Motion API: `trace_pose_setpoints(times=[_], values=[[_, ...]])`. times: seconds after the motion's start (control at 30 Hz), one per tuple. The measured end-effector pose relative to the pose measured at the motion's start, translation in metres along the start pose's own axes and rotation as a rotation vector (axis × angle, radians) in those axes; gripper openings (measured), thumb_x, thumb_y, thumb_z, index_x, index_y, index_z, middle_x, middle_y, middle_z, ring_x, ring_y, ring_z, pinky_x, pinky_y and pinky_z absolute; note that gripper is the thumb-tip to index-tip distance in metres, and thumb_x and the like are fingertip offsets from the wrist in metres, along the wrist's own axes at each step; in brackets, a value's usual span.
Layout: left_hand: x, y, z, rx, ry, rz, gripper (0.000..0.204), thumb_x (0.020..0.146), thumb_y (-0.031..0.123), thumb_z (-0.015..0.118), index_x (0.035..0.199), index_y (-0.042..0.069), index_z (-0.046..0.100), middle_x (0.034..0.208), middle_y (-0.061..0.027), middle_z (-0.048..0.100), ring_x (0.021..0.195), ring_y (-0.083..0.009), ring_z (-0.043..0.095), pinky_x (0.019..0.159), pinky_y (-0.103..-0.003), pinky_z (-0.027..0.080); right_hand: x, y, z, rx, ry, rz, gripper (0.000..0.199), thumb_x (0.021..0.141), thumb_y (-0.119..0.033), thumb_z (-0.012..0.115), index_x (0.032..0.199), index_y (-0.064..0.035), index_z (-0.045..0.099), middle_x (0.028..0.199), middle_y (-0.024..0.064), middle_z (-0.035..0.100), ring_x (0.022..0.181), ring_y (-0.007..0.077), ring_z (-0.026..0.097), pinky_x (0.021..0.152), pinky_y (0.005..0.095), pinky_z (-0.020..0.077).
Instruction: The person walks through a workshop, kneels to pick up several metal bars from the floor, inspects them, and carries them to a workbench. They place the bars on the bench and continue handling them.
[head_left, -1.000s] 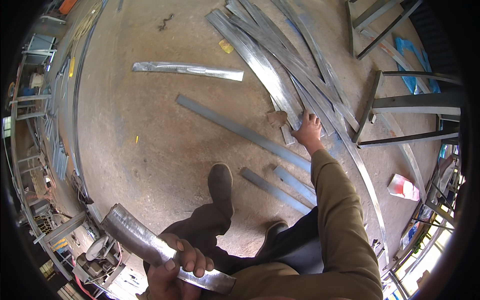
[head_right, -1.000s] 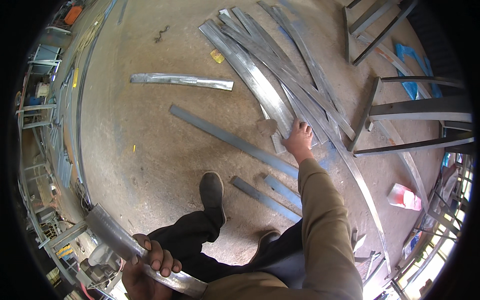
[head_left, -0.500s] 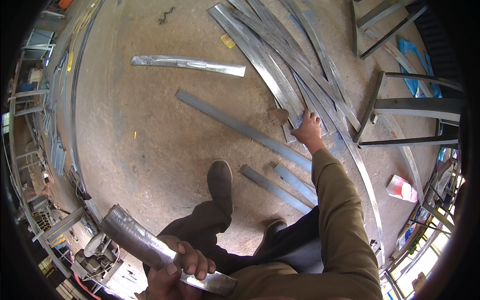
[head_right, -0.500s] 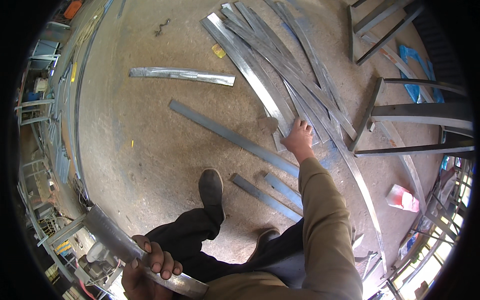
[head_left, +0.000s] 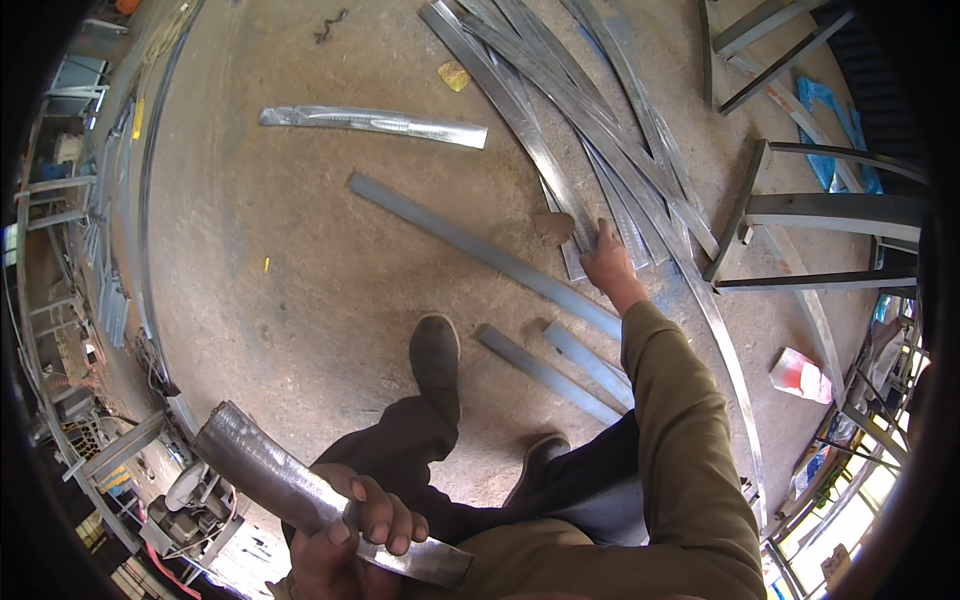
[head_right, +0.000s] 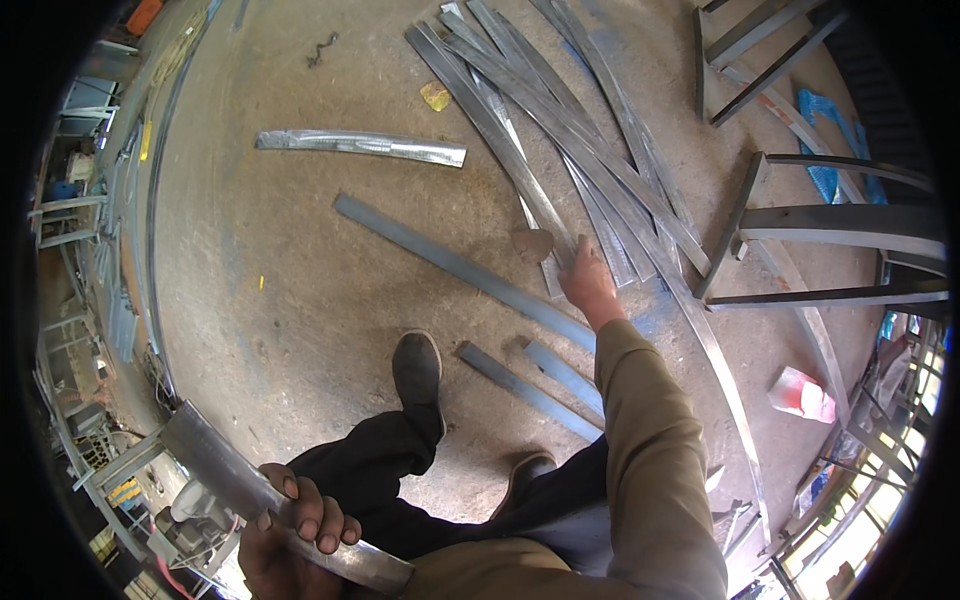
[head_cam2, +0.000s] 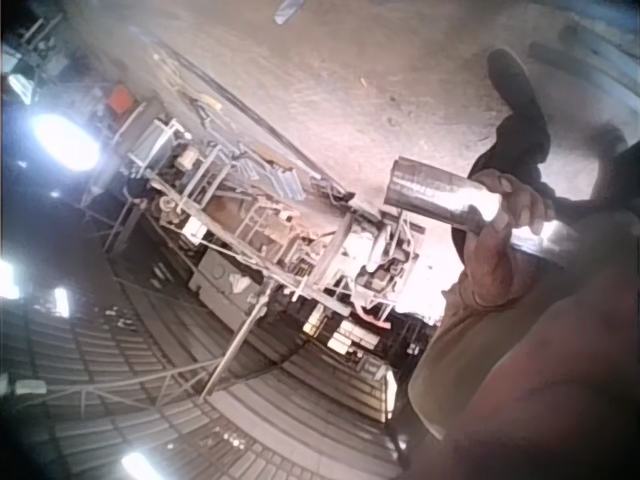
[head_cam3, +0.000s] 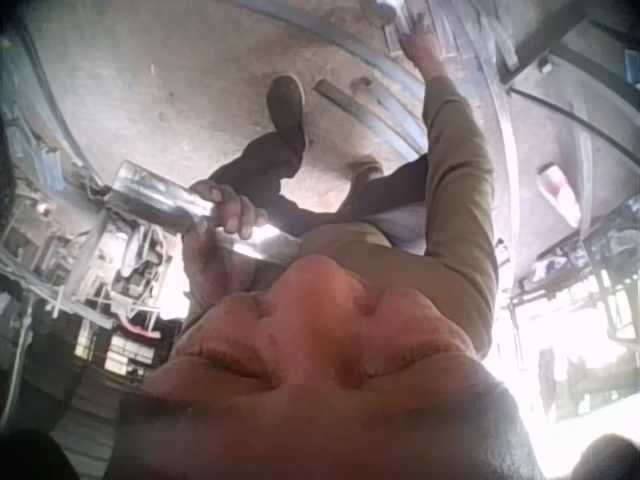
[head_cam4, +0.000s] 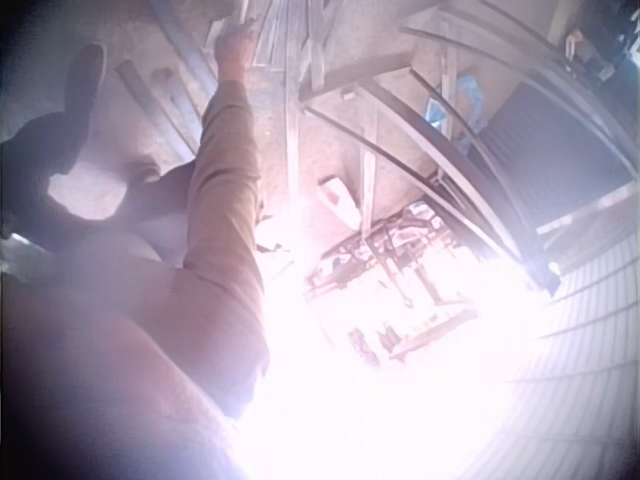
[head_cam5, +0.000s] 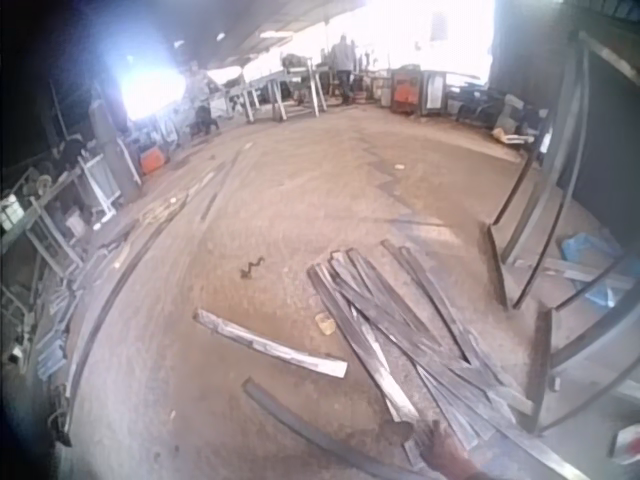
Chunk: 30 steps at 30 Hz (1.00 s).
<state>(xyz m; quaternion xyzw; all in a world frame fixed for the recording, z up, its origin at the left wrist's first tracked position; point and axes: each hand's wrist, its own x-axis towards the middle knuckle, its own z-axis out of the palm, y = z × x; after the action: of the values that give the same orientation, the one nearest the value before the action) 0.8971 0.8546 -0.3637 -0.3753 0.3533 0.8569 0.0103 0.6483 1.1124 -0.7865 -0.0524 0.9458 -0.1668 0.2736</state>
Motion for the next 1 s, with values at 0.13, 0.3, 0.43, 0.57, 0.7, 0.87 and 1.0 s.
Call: trace_pose_setpoints(times=[0.13,0.3,0.43,0.57,0.7,0.87,1.0], values=[[0.001,-0.001,0.001,0.008,0.019,-0.008,0.036,0.099,0.029,0.063,0.124,0.007,0.049,0.092,-0.0044,0.048,0.082,-0.0173,0.048,0.083,-0.038,0.043,0.007,0.011,0.02,0.198,0.087,-0.031,0.056,0.088,-0.026,0.064,0.137,-0.0006,0.057,0.113,0.0307,0.07,0.11,0.0472,0.066,0.096,0.0511,0.0516],[0.0,-0.003,0.003,0.029,0.017,-0.01,0.035,0.1,0.03,0.062,0.123,0.008,0.048,0.091,-0.004,0.048,0.082,-0.0171,0.048,0.084,-0.037,0.043,0.014,0.014,0.021,0.345,0.013,0.114,0.046,0.093,-0.034,0.057,0.124,-0.0017,0.067,0.114,0.0293,0.07,0.112,0.0425,0.067,0.098,0.0472,0.0501],[-0.002,-0.004,0.004,0.006,0.035,-0.011,0.036,0.099,0.029,0.063,0.124,0.008,0.048,0.091,-0.0045,0.048,0.083,-0.0174,0.049,0.084,-0.038,0.044,0.014,-0.007,-0.002,0.485,-0.161,0.103,0.052,0.095,-0.038,0.054,0.132,-0.0017,0.061,0.119,0.033,0.067,0.117,0.0461,0.064,0.103,0.0485,0.047],[-0.006,-0.008,0.008,-0.023,0.041,0.011,0.038,0.098,0.027,0.064,0.125,0.006,0.047,0.092,-0.0052,0.049,0.083,-0.0183,0.049,0.084,-0.038,0.043,-0.015,-0.036,-0.029,0.321,-0.161,0.113,0.058,0.09,-0.04,0.066,0.135,-0.0063,0.056,0.116,0.0275,0.07,0.109,0.0432,0.069,0.093,0.0496,0.0523],[-0.01,-0.014,0.012,-0.077,0.041,0.016,0.04,0.097,0.025,0.065,0.125,0.004,0.047,0.094,-0.007,0.049,0.084,-0.0195,0.05,0.084,-0.039,0.043,-0.033,-0.059,-0.042,0.147,-0.106,0.137,0.058,0.084,-0.034,0.073,0.131,-0.0069,0.054,0.109,0.0247,0.072,0.103,0.0411,0.071,0.085,0.0514,0.0545],[-0.013,-0.019,0.011,-0.116,-0.001,0.023,0.034,0.099,0.022,0.063,0.123,0.005,0.048,0.093,-0.0073,0.051,0.085,-0.0199,0.05,0.085,-0.04,0.043,-0.048,-0.046,-0.062,0.186,-0.16,0.072,0.054,0.086,-0.028,0.069,0.13,-0.0023,0.051,0.11,0.0281,0.071,0.103,0.0446,0.069,0.088,0.0507,0.0541],[-0.016,-0.018,0.01,-0.127,-0.013,0.011,0.03,0.1,0.022,0.061,0.123,0.006,0.048,0.093,-0.0065,0.051,0.086,-0.019,0.05,0.086,-0.04,0.042,-0.051,-0.007,-0.097,0.066,-0.141,-0.048,0.054,0.085,-0.029,0.07,0.127,0.0,0.051,0.109,0.0301,0.07,0.103,0.0461,0.068,0.089,0.0518,0.0536]])
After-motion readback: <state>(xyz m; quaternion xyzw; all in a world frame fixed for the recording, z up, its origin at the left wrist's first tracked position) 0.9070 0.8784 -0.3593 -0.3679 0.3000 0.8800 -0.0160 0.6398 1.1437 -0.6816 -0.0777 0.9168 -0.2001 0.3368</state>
